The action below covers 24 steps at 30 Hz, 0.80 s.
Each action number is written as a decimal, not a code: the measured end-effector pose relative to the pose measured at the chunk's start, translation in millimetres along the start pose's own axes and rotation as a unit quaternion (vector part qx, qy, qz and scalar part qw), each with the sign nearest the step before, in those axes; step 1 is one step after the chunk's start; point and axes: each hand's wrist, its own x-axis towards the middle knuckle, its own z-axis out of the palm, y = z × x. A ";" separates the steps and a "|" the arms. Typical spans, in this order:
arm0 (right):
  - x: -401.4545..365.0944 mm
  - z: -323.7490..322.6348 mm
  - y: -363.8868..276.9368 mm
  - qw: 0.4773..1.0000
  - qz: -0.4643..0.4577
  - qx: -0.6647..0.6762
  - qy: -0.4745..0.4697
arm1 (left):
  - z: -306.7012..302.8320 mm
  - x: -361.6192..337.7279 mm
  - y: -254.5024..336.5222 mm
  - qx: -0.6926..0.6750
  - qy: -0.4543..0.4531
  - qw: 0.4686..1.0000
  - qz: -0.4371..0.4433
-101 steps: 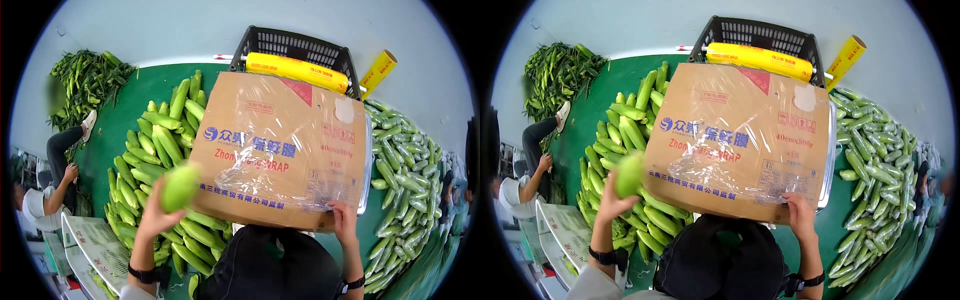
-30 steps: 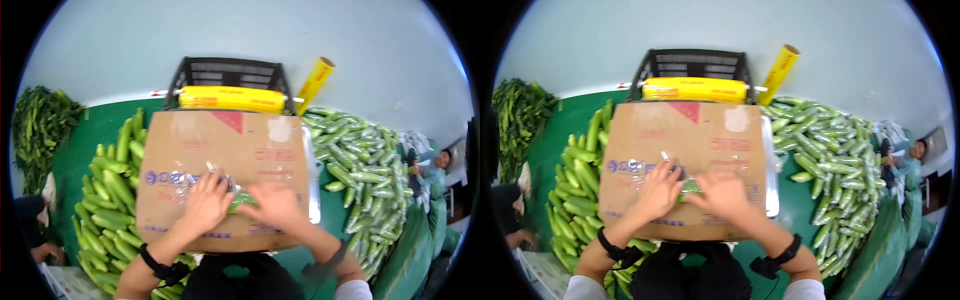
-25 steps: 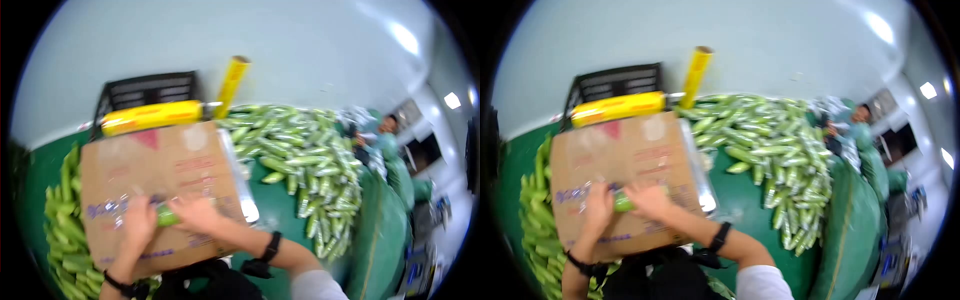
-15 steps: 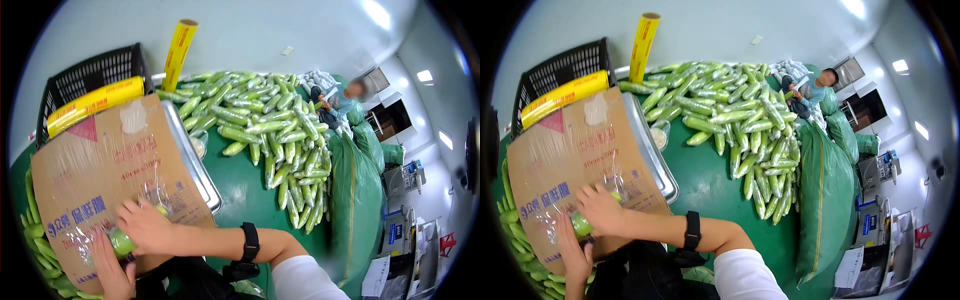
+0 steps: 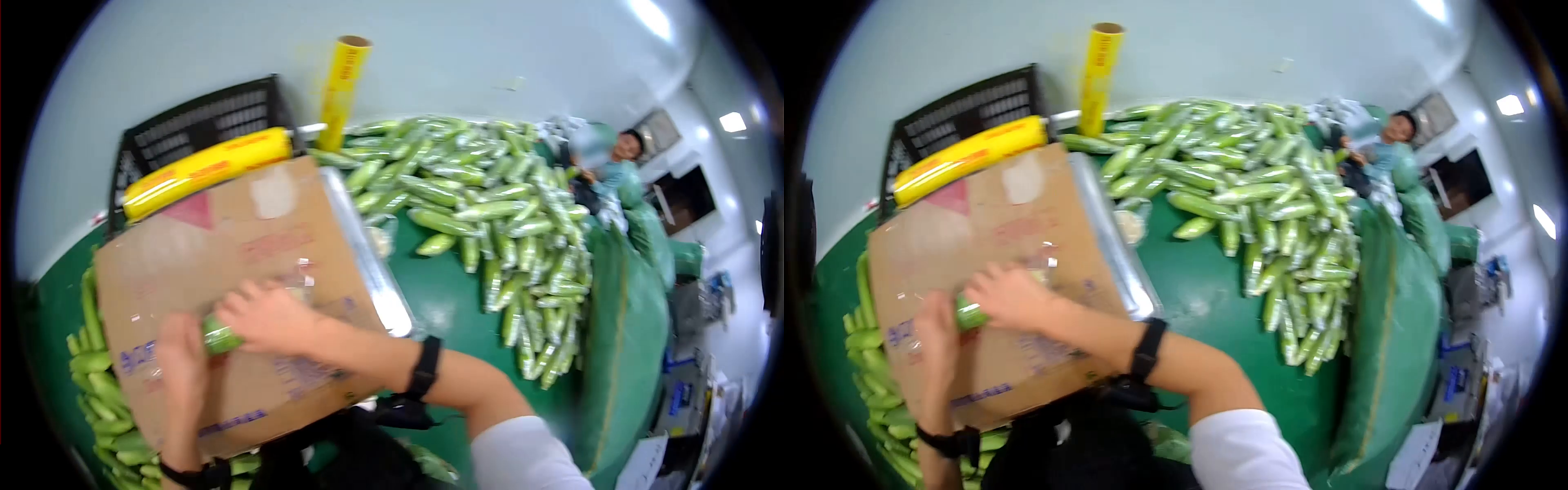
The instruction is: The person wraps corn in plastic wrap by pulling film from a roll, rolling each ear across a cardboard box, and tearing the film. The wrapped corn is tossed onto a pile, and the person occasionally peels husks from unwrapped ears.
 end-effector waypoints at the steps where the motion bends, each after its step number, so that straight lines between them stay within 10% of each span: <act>1: -2.2 -3.7 -2.5 1.000 0.005 0.023 -0.014 | -14.3 -3.0 18.2 0.057 -0.024 0.995 0.073; 7: -27.4 -39.0 -32.3 0.980 0.017 0.081 -0.181 | -36.9 -67.6 34.4 0.021 -0.124 0.987 0.098; 15: 6.5 -24.0 -2.0 0.995 -0.093 -0.020 0.027 | -25.5 44.9 -4.9 0.142 -0.034 0.982 0.123; 22: 62.1 -13.1 21.6 0.993 -0.062 -0.019 -0.097 | -4.1 140.7 -23.1 0.218 -0.380 0.893 0.099; 24: 68.2 -18.9 17.4 0.989 -0.063 -0.011 -0.135 | -5.7 135.0 -22.6 0.216 -0.359 0.901 0.110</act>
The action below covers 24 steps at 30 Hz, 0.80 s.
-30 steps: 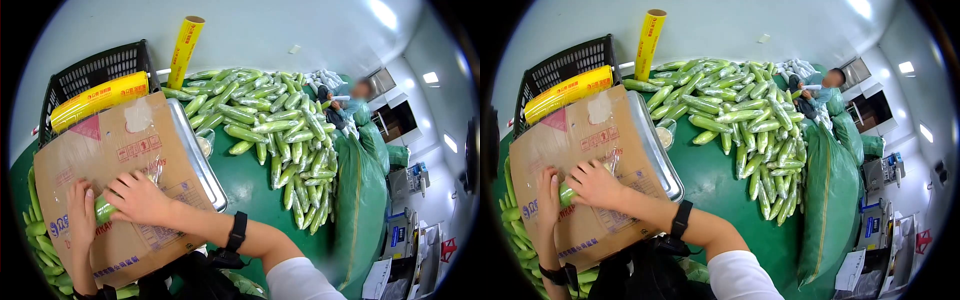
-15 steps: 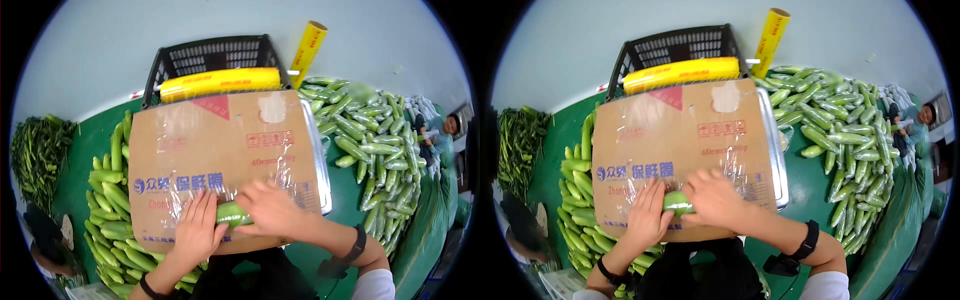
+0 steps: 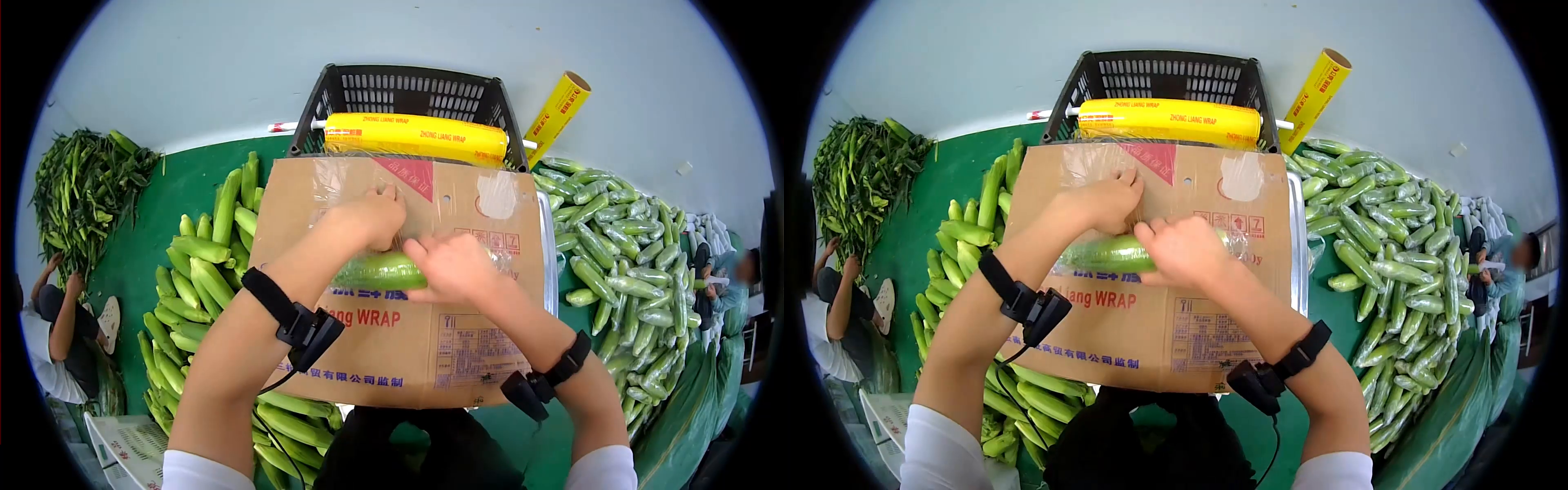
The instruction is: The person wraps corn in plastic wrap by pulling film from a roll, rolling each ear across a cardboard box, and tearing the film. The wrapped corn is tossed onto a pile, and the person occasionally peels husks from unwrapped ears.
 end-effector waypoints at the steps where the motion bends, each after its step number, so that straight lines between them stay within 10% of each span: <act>1: -4.6 -1.3 -6.7 1.000 -0.008 0.010 0.004 | -1.5 -4.5 0.1 0.003 0.014 1.000 0.001; 10: -130.8 -28.0 -72.8 0.959 -0.018 0.191 -0.210 | -2.9 -34.8 6.4 -0.078 0.062 0.995 0.000; 13: -171.6 -17.1 -71.8 0.885 0.160 0.419 -0.125 | 25.0 -61.9 22.4 -0.343 0.381 0.858 0.023; 15: -179.5 -5.6 -66.8 0.758 0.307 0.570 -0.073 | 25.5 -101.4 66.1 -0.312 0.445 0.837 0.056; 19: -123.9 -33.5 -75.2 0.428 0.319 0.842 -0.078 | 24.1 -102.0 103.8 -0.255 0.397 0.865 0.169; 22: -101.2 -20.8 -71.5 0.264 0.235 0.925 -0.141 | 24.8 -78.6 87.5 -0.522 0.473 0.702 0.104; 24: -83.1 -8.1 -80.7 0.029 0.030 0.989 -0.141 | 3.8 -78.5 97.8 -0.789 0.395 0.441 0.162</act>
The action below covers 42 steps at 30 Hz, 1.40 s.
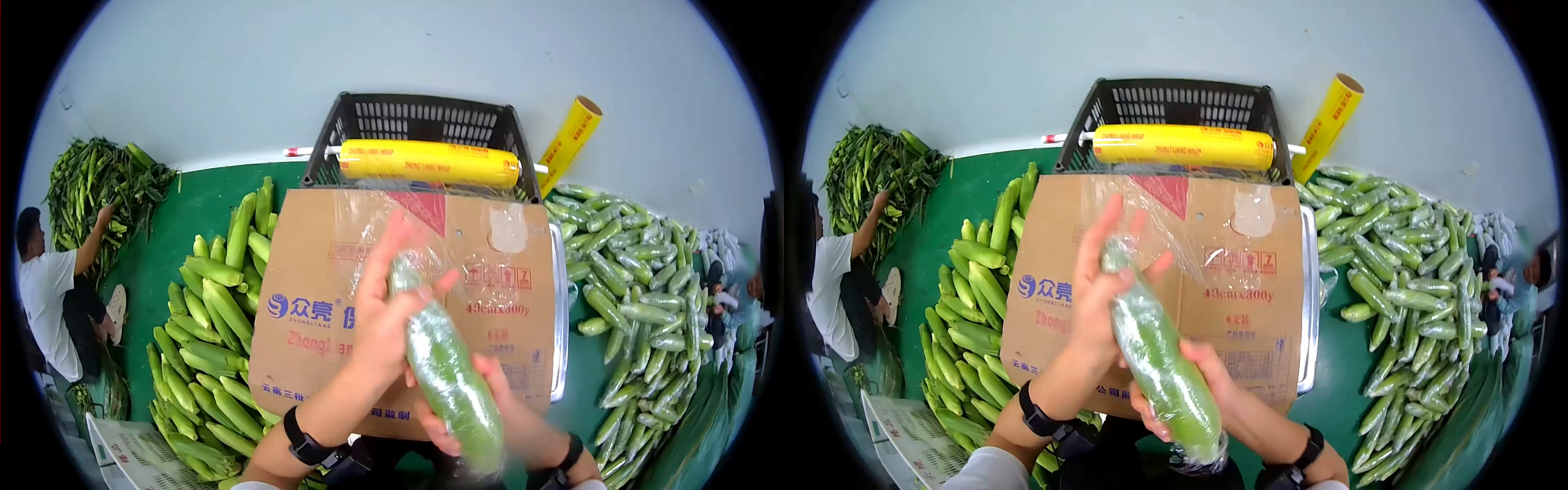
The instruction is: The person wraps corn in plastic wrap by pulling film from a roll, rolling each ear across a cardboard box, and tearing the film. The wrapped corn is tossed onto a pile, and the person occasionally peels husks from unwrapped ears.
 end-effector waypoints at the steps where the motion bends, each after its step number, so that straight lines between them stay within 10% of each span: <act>1: 10.4 -8.1 3.2 0.987 -0.008 0.102 -0.120 | 7.5 7.1 8.4 -0.149 -0.015 0.987 -0.054; 4: 34.5 -31.1 6.5 0.942 0.006 0.102 -0.320 | 2.9 17.2 6.9 -0.326 -0.049 0.938 -0.107; 6: 31.4 -34.2 -0.1 0.973 -0.012 0.018 -0.229 | -5.0 26.9 5.6 -0.347 -0.054 0.927 -0.131; 9: 0.0 -28.3 -0.9 0.990 -0.046 -0.080 0.108 | -15.3 16.9 25.2 0.081 0.079 0.987 -0.112; 14: -35.4 -11.6 -5.1 0.840 -0.224 -0.313 0.383 | -28.2 -37.9 59.8 0.460 0.029 0.886 -0.060; 17: -56.6 -4.0 -15.1 0.664 -0.383 -0.524 0.371 | -60.0 -68.1 53.6 0.520 -0.031 0.852 -0.041; 20: -60.9 11.0 -30.5 0.304 -0.547 -0.760 0.176 | -46.1 -85.3 44.6 0.301 0.037 0.923 -0.238; 22: -55.3 48.6 -35.6 0.348 -0.535 -0.761 0.114 | -34.1 -88.8 47.5 0.173 0.052 0.905 -0.385; 24: -39.0 54.7 -23.0 0.590 -0.539 -0.589 0.118 | -36.0 -92.3 49.0 0.129 0.046 0.864 -0.484; 27: -44.1 49.4 -20.6 0.750 -0.486 -0.447 -0.028 | -48.2 -112.4 21.1 0.308 -0.113 0.846 -0.420; 30: -48.0 44.2 -32.0 0.775 -0.520 -0.337 0.125 | -40.3 -105.1 10.1 0.348 -0.203 0.890 -0.214; 32: -46.8 39.4 -44.1 0.774 -0.562 -0.284 0.062 | -2.2 -84.4 28.2 0.380 -0.235 0.878 -0.175; 35: -25.3 33.3 -21.7 0.765 -0.562 -0.310 0.047 | 58.9 -53.6 53.9 0.207 -0.216 0.886 -0.355; 38: -48.2 -13.4 3.4 0.770 -0.466 -0.402 0.170 | 68.2 -29.0 33.8 0.431 -0.375 0.813 -0.116; 42: -154.3 -49.5 0.0 0.813 -0.509 -0.138 0.248 | 42.7 -38.0 38.1 0.581 -0.372 0.717 -0.104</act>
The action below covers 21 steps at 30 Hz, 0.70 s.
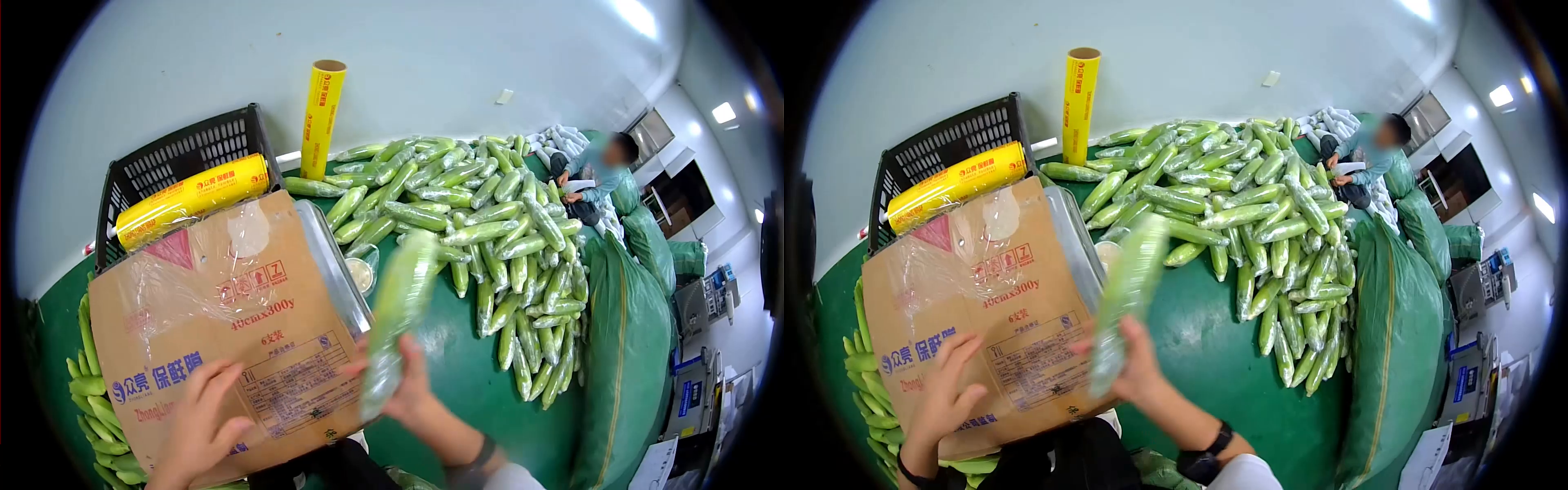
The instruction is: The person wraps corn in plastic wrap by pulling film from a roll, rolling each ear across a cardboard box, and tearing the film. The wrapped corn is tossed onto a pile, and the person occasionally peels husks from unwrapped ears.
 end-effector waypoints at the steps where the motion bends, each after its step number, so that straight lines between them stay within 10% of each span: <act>1: -0.8 -14.8 -20.7 0.994 -0.053 -0.021 0.090 | 4.9 -13.4 -13.0 -0.061 0.015 0.996 -0.066; 5: 13.1 -116.7 -139.7 0.913 -0.203 -0.126 0.331 | 1.2 -67.1 -57.4 -0.044 0.087 0.981 -0.166; 8: 32.0 -163.6 -269.6 0.794 -0.407 -0.287 0.348 | 7.7 -102.0 -94.4 -0.031 0.160 0.965 -0.205; 10: 47.1 -171.2 -328.1 0.714 -0.576 -0.169 0.361 | 12.9 -113.8 -103.9 0.005 0.196 0.958 -0.210; 14: 75.4 -155.3 -306.4 0.804 -0.468 -0.250 0.269 | 25.7 -118.7 -108.5 0.056 0.193 0.954 -0.222; 18: 63.4 -48.1 -128.4 0.858 -0.239 -0.444 0.103 | 30.6 -119.3 -108.9 0.146 0.172 0.947 -0.229; 21: 45.7 2.1 -35.2 0.628 -0.207 -0.733 -0.160 | 14.8 -94.6 -113.4 0.184 0.181 0.941 -0.218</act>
